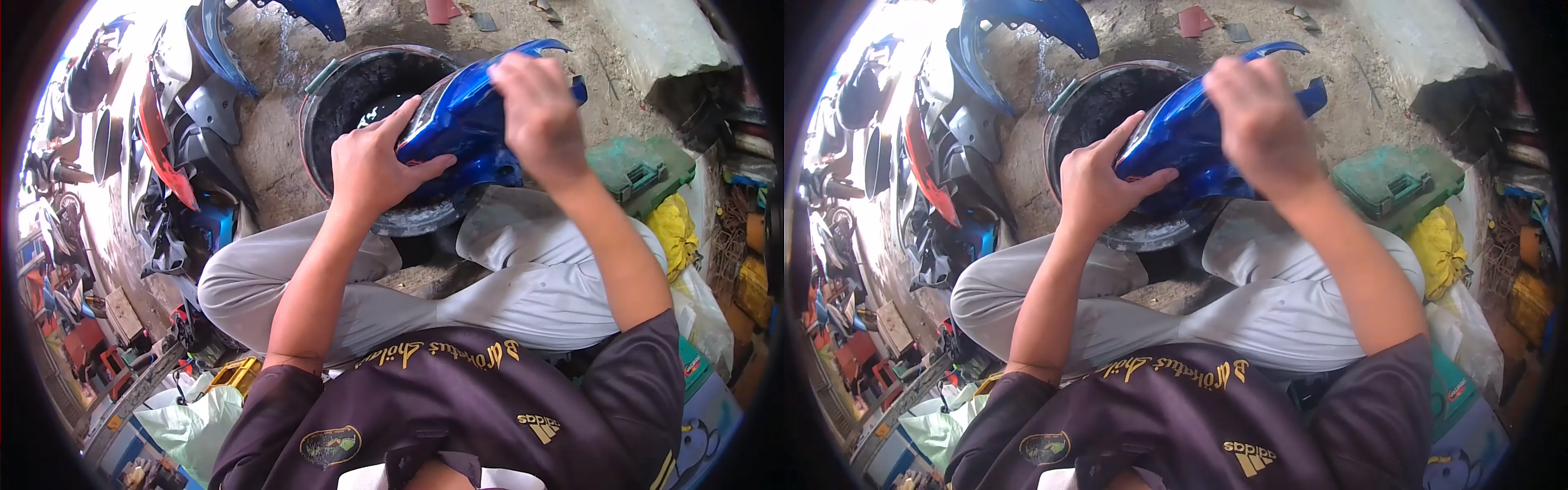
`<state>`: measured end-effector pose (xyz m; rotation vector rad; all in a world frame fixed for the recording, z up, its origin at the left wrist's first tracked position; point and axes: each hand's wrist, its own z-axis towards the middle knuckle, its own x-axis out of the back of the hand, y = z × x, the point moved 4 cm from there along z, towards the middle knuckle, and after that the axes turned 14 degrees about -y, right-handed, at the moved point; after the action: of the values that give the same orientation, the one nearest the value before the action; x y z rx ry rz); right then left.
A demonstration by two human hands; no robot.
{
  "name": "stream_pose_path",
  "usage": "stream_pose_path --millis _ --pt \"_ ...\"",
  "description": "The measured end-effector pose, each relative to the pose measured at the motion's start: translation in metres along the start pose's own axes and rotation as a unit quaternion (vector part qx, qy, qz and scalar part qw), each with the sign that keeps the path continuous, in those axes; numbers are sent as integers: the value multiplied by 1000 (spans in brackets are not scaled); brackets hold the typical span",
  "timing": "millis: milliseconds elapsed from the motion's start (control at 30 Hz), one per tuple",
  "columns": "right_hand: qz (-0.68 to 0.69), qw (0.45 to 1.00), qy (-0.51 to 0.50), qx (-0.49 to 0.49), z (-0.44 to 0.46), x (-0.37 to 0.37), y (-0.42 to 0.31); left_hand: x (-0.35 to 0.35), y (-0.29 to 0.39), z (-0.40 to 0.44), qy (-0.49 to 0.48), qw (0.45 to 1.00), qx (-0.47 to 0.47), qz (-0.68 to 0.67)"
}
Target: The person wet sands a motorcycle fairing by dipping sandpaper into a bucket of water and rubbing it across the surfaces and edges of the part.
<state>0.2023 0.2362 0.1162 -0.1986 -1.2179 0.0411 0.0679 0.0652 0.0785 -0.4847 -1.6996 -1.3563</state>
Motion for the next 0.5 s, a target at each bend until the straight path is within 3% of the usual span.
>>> stream_pose_path --millis 100,267,400,500 --pt "46 998 -16 47 -7 -10 -33 -4 -6 0 -26 998 32 -48" --pt "-14 1000 20 -19 -2 3 12 -2 -3 0 -12 999 22 -22" --pt "36 997 -13 65 -7 -9 -30 -4 -3 -1 -11 999 25 -25" --pt "-43 999 -1 13 -3 1 10 -3 -4 -1 0 1000 15 -23"
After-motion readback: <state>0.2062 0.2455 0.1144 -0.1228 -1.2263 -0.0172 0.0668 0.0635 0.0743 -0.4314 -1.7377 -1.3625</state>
